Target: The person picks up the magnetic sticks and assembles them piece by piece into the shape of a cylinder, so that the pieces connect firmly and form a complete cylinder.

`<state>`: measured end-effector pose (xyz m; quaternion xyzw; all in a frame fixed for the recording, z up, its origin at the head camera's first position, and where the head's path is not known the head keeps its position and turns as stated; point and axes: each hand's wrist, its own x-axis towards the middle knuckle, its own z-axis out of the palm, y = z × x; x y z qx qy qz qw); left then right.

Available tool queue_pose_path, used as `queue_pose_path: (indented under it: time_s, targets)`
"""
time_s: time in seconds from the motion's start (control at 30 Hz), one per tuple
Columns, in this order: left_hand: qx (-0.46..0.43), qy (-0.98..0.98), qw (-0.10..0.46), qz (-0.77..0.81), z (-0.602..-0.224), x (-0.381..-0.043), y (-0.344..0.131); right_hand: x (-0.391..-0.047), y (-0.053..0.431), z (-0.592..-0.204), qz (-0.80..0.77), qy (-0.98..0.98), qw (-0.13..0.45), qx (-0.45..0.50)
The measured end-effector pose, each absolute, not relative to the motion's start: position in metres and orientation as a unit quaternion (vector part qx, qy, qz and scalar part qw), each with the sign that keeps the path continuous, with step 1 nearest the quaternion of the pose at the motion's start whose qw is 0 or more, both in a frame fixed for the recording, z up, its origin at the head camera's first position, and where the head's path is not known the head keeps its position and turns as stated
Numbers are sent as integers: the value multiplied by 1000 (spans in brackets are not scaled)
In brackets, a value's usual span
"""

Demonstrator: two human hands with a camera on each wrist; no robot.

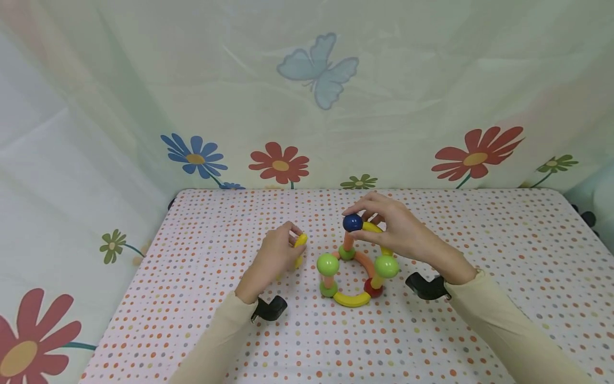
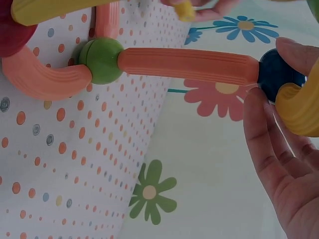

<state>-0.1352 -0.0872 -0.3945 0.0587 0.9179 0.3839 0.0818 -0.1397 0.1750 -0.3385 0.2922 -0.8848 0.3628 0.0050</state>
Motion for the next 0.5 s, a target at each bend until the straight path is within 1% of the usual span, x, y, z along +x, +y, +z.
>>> queue_pose_path:
  time_s: [0.13,0.3,0.5]
  targets:
    - [46,887,112,445,-370,-142,-82,-141,177,-337,361,-883,5,299]
    - [90,865,129,477,-346,-145,-72,-142,178,-336,361,-881,9,304]
    - [136,860,132,473,-336,-145,-64,-143,178,-339,367,-880,2,301]
